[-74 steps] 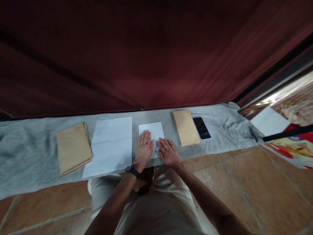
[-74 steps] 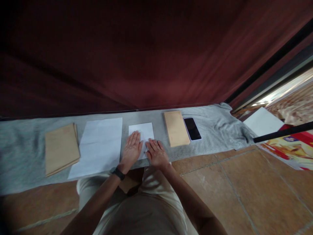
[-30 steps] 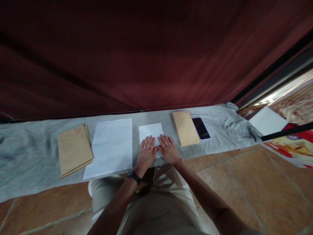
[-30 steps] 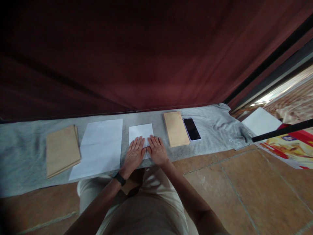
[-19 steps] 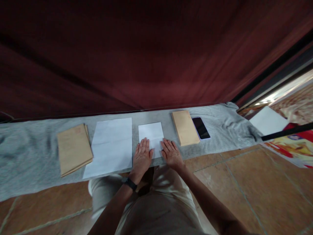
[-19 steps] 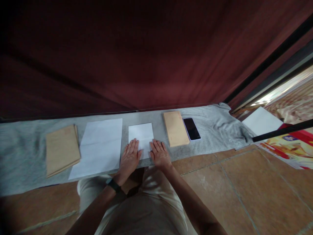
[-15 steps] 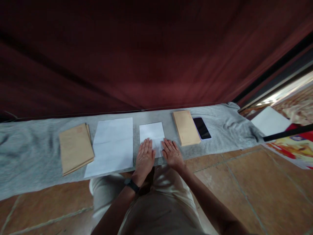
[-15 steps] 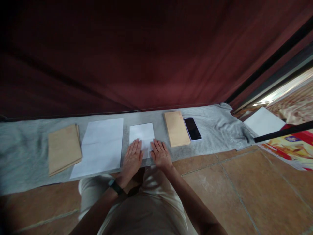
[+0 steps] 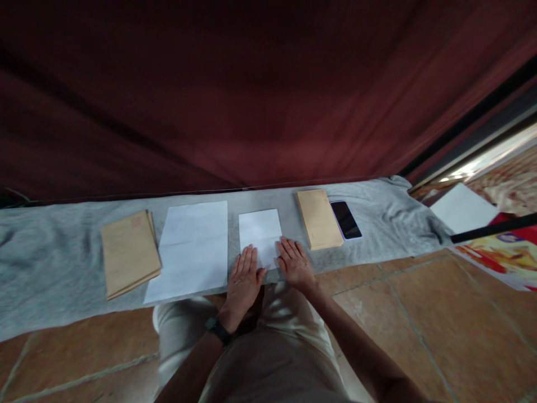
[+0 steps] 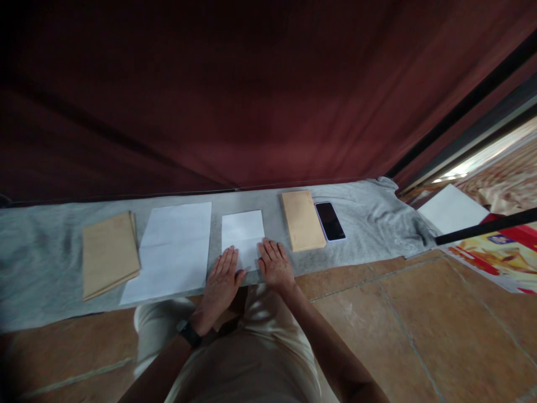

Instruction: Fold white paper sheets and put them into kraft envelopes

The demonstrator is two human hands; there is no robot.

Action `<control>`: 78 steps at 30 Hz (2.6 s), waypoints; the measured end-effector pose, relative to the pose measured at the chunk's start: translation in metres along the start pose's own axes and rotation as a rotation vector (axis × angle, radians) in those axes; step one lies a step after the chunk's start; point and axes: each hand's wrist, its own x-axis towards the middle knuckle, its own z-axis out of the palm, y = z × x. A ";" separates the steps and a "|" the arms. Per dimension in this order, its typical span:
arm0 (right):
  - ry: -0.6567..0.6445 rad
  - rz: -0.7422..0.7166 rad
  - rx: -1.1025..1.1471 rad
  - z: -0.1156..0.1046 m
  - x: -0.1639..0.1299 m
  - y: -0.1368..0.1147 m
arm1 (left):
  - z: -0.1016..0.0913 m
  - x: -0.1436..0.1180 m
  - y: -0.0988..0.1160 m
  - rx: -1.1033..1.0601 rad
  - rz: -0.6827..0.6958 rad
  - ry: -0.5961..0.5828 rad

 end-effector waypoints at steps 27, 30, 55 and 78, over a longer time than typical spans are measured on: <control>-0.081 -0.126 0.089 -0.016 -0.017 0.015 | -0.021 0.011 -0.012 0.069 0.172 -0.218; -0.069 -0.119 0.181 -0.014 -0.015 0.021 | -0.029 0.010 -0.018 0.025 0.173 -0.213; -0.062 0.205 0.384 -0.020 0.013 0.006 | -0.028 0.026 -0.055 -0.730 -0.444 0.037; -0.297 0.587 0.111 -0.026 0.061 -0.007 | -0.018 0.057 -0.057 -0.714 -0.519 0.063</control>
